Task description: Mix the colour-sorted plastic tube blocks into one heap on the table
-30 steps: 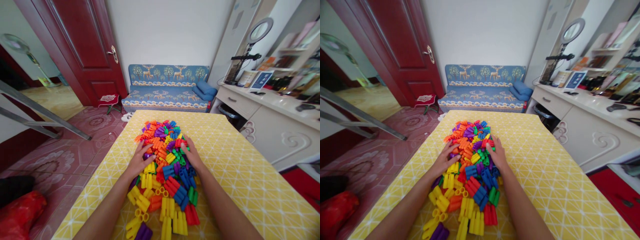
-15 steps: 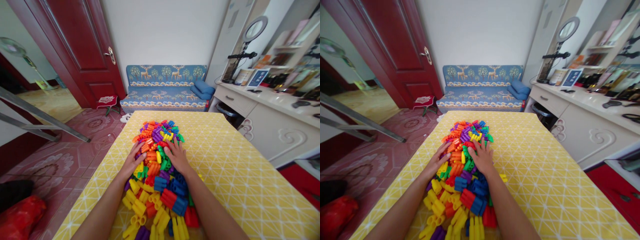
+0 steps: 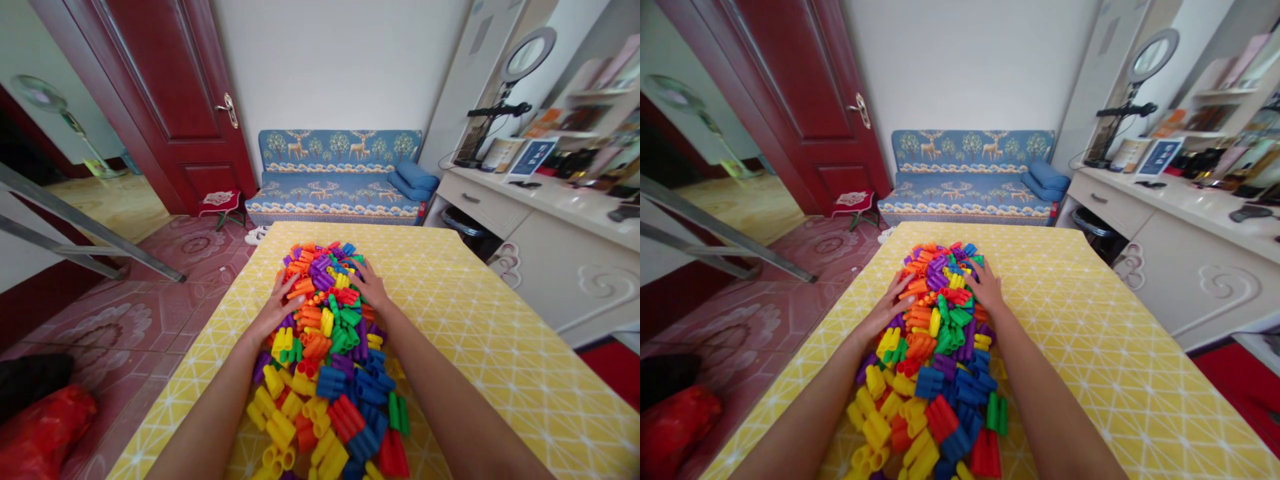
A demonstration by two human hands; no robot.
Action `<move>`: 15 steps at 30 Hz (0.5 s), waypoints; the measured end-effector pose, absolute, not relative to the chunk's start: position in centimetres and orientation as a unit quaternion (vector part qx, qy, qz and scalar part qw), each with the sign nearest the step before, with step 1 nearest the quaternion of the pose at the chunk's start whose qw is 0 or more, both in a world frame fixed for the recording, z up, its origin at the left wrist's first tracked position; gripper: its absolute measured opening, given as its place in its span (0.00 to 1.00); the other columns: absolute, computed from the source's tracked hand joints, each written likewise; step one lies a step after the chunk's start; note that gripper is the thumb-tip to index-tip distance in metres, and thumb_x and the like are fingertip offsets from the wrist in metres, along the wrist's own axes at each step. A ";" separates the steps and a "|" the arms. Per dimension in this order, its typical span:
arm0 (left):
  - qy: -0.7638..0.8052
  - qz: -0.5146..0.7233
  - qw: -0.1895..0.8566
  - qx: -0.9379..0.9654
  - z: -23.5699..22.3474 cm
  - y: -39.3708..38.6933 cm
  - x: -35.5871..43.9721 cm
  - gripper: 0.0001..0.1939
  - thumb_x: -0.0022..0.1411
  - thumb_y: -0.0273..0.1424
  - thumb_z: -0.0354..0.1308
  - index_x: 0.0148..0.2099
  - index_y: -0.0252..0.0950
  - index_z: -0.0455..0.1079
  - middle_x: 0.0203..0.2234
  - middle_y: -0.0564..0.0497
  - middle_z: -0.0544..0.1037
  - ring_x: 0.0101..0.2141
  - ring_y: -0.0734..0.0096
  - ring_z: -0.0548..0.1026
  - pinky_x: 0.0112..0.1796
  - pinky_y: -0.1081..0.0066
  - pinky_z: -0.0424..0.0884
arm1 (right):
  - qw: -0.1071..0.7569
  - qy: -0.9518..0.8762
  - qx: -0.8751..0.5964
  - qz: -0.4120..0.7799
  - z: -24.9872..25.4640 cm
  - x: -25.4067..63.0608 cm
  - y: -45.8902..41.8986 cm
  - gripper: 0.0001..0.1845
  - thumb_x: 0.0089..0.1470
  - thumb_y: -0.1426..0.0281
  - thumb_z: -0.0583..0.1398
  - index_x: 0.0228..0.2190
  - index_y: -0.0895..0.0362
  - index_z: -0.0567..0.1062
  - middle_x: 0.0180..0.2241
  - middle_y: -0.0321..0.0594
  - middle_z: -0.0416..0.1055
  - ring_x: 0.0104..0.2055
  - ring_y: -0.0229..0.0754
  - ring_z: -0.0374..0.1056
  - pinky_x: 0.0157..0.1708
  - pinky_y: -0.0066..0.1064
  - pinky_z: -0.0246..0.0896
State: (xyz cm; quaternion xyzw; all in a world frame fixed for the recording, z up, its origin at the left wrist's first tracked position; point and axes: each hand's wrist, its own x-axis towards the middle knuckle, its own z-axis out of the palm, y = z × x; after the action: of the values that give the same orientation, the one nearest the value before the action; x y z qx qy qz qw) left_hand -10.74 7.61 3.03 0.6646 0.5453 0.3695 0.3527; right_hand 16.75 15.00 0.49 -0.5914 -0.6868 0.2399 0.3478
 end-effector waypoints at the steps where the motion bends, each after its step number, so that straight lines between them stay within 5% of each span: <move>1: 0.545 0.363 0.349 0.671 3.1 7.8 -10.4 0.36 0.58 0.51 0.56 0.66 0.48 0.54 0.69 0.50 0.38 0.67 0.53 0.39 0.63 0.53 0.42 | 0.342 -0.693 -0.591 0.230 0.3 16.7 15.0 0.30 0.59 0.50 0.51 0.60 0.44 0.60 0.66 0.41 0.46 0.67 0.54 0.43 0.61 0.64 0.30; 5: 0.533 0.349 0.331 0.696 2.8 8.2 -9.8 0.37 0.57 0.51 0.56 0.65 0.46 0.56 0.69 0.48 0.36 0.67 0.52 0.39 0.63 0.53 0.41 | 0.343 -0.698 -0.591 0.215 -0.1 17.0 15.2 0.31 0.60 0.51 0.49 0.61 0.49 0.59 0.64 0.45 0.53 0.67 0.52 0.44 0.62 0.59 0.36; 11: 0.571 0.425 0.321 0.625 1.4 8.0 -10.4 0.42 0.60 0.52 0.52 0.70 0.48 0.39 0.69 0.50 0.29 0.66 0.55 0.29 0.63 0.50 0.36 | 0.397 -0.652 -0.594 0.254 -0.7 17.4 13.2 0.38 0.59 0.45 0.45 0.65 0.48 0.47 0.68 0.43 0.40 0.69 0.48 0.33 0.63 0.60 0.25; 15: 0.576 0.370 0.341 0.644 1.2 8.3 -10.2 0.38 0.60 0.54 0.50 0.67 0.46 0.50 0.69 0.48 0.39 0.67 0.53 0.38 0.63 0.50 0.38 | 0.352 -0.678 -0.592 0.255 0.1 17.5 11.9 0.37 0.59 0.45 0.46 0.63 0.49 0.55 0.66 0.44 0.47 0.69 0.49 0.39 0.63 0.61 0.24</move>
State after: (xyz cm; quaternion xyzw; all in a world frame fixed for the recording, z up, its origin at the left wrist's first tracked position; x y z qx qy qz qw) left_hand -10.16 8.29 1.16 0.6442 0.5759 0.3698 0.3415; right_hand 17.47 11.94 0.06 -0.5923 -0.6783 0.2552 0.3521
